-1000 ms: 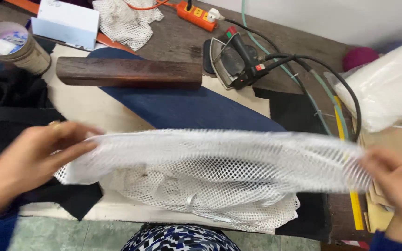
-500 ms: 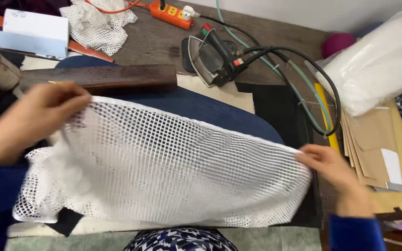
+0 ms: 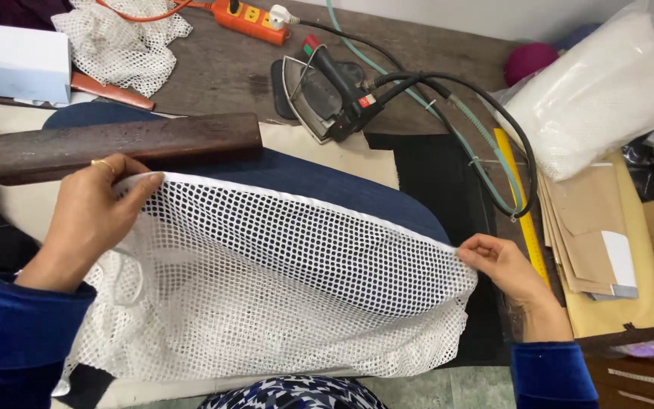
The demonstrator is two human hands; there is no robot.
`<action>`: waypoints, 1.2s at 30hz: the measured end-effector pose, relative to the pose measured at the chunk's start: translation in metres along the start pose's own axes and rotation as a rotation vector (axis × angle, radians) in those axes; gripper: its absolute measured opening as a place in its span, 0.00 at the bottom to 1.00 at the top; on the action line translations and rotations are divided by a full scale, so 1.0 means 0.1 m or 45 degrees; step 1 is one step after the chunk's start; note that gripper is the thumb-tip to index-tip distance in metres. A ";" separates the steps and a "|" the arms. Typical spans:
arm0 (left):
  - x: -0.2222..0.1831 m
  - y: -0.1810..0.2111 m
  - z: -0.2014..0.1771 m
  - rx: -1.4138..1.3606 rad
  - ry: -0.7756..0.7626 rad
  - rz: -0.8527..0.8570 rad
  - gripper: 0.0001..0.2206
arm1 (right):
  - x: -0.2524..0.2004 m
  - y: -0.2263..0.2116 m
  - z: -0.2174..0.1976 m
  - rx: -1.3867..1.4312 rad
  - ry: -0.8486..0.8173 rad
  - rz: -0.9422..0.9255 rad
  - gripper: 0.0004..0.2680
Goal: Ironing and pressing seams on a white mesh garment using a steam iron and a tailor's clapper on a sleeve board.
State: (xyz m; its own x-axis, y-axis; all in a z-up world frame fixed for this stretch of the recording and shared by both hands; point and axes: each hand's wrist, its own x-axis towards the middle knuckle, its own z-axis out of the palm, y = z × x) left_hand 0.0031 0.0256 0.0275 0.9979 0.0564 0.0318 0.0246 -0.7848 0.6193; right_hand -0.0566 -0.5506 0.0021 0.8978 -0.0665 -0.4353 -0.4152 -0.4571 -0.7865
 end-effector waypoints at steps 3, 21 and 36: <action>-0.06 0.06 0.04 0.433 -0.069 -0.247 0.14 | 0.06 -0.37 0.02 -0.266 -0.030 0.093 0.05; -0.09 0.16 0.21 0.373 -0.063 -0.607 0.16 | 3.14 -2.47 1.48 -0.203 -0.355 0.100 0.10; -0.14 -0.09 0.27 0.241 0.070 -0.290 0.16 | 1.20 -2.60 0.38 -0.667 -0.086 -0.238 0.27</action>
State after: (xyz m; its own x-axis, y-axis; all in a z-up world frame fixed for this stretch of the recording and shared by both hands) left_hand -0.0096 0.0152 0.0000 0.9607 0.2737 -0.0455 0.2635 -0.8487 0.4585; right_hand 0.1540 -0.4064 0.1380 0.9306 0.1072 -0.3500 -0.1061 -0.8363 -0.5380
